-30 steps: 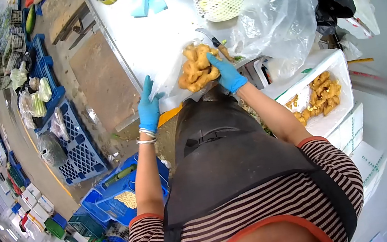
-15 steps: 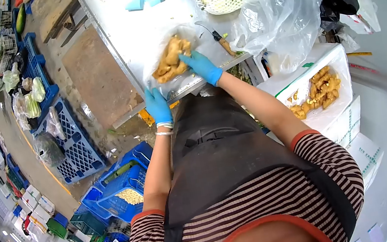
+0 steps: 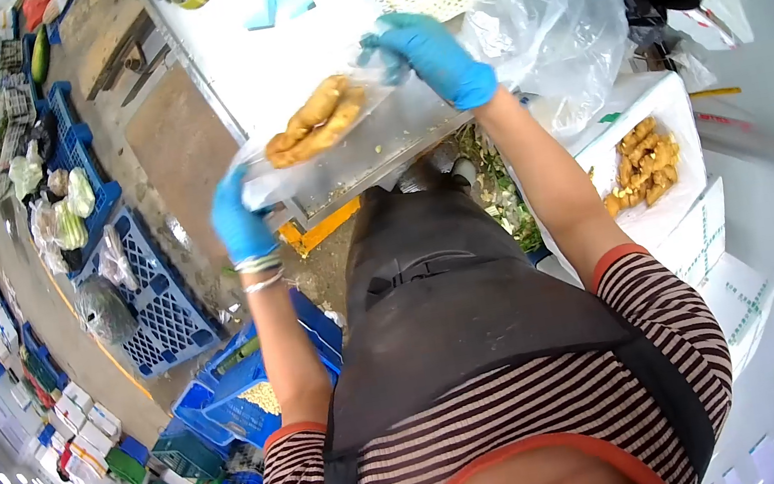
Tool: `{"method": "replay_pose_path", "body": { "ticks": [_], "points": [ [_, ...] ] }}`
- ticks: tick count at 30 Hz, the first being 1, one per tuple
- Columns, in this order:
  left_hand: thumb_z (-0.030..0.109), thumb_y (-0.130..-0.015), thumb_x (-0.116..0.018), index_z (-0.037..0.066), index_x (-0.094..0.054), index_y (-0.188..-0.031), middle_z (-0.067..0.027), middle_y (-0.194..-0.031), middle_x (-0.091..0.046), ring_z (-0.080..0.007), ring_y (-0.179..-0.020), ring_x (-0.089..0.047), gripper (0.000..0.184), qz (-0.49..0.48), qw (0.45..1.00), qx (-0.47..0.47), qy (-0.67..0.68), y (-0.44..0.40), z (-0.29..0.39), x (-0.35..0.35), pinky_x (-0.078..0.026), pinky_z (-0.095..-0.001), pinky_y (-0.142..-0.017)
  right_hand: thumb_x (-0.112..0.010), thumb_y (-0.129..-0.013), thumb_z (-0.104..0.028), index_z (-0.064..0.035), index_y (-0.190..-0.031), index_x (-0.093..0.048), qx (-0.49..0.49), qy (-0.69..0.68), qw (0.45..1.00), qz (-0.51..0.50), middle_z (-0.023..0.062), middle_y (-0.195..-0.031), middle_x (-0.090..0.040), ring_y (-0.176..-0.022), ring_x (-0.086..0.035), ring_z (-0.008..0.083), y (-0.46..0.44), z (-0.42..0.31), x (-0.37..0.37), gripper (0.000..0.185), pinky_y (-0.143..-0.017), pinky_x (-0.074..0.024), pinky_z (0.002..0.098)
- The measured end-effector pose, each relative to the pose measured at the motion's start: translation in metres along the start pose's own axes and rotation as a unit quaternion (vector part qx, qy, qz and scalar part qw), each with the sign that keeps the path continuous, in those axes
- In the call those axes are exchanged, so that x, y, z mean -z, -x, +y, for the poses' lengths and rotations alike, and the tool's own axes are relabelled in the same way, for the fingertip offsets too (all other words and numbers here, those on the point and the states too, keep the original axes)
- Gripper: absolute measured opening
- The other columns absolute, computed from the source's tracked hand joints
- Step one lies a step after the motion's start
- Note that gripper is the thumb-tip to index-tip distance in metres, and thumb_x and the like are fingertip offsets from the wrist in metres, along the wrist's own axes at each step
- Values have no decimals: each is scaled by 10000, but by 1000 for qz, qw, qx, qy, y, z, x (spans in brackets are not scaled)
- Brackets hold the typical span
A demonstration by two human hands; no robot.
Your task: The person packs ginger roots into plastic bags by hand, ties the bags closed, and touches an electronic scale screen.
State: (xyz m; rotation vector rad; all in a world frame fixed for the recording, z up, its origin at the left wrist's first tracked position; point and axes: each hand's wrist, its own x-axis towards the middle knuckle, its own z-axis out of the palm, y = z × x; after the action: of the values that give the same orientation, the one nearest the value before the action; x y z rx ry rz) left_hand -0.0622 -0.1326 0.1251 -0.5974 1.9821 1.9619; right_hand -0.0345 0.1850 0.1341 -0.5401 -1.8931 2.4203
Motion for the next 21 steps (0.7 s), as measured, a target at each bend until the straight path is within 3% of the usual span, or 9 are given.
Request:
{"method": "replay_pose_path", "body": {
  "ticks": [1, 6, 9, 11, 12, 14, 17, 20, 21],
  "points": [
    [220, -918, -601, 46, -703, -1027, -39, -895, -645, -137, -709, -631, 230, -22, 991, -101, -81, -2, 11, 9, -509, -239, -519, -617, -918, -216, -19, -913, -675, 16, 4, 1000, -16, 31, -704, -630, -595, -609, 105, 12, -30, 3, 205, -559, -512, 240],
    [178, -944, -547, 41, -700, -1043, -49, -994, -665, -141, -827, -619, 228, -148, 950, -202, -184, -30, 31, 8, -528, -273, -647, -578, -930, -193, -13, -1003, -668, 40, 4, 995, -88, 76, -837, -651, -701, -649, 159, -9, -33, 20, 214, -675, -550, 287],
    [126, -951, -516, 2, -669, -1085, -84, -1056, -665, -167, -925, -619, 239, -113, 985, -126, 16, -47, 47, 13, -521, -306, -805, -572, -934, -153, -13, -991, -690, 142, -155, 974, -86, 91, -968, -659, -798, -660, 159, -7, -48, 18, 191, -726, -556, 299],
    [155, -973, -499, -22, -654, -1124, -110, -1108, -647, -231, -1000, -617, 279, -54, 839, -427, -333, -9, 74, 0, -521, -380, -887, -586, -934, -159, 26, -1079, -659, 383, 36, 920, -80, 84, -946, -694, -798, -670, 138, 1, -63, 25, 247, -742, -537, 260],
    [178, -981, -496, -29, -648, -1137, -122, -1138, -634, -254, -1024, -612, 301, 8, 673, -550, -494, 14, 80, -6, -519, -405, -905, -615, -918, -149, 29, -1074, -661, 228, -131, 958, -111, 88, -916, -700, -805, -672, 133, 16, -74, 24, 241, -750, -538, 266],
    [215, -991, -490, -37, -640, -1169, -151, -1201, -601, -279, -1060, -599, 343, -22, 917, -340, -208, 0, 59, -3, -512, -430, -922, -669, -866, -211, 5, -893, -654, 166, -46, 976, -130, 75, -848, -689, -773, -644, 125, 28, -71, 28, 218, -738, -522, 287],
    [233, -968, -536, -16, -645, -1200, -136, -1169, -614, -266, -1032, -604, 357, -80, 987, -114, -83, -6, 10, -23, -528, -390, -866, -671, -786, -327, -35, -802, -593, 187, 201, 959, -72, 143, -737, -612, -687, -555, 237, 30, -8, 38, 302, -701, -469, 383],
    [201, -947, -565, 2, -650, -1191, -134, -1137, -640, -246, -987, -620, 326, -122, 987, -1, -104, -60, -72, -13, -534, -340, -790, -612, -788, -243, -11, -885, -635, 89, 312, 940, -101, 192, -839, -641, -739, -605, 308, 60, 55, 61, 253, -716, -482, 426],
    [198, -950, -562, 8, -634, -1209, -128, -1147, -635, -249, -973, -626, 330, -120, 988, 1, -94, -57, -81, -20, -535, -341, -779, -616, -808, -245, -9, -1075, -644, 64, 293, 950, -93, 195, -949, -665, -841, -637, 320, 86, 61, 68, 357, -778, -500, 420]
  ]
}}
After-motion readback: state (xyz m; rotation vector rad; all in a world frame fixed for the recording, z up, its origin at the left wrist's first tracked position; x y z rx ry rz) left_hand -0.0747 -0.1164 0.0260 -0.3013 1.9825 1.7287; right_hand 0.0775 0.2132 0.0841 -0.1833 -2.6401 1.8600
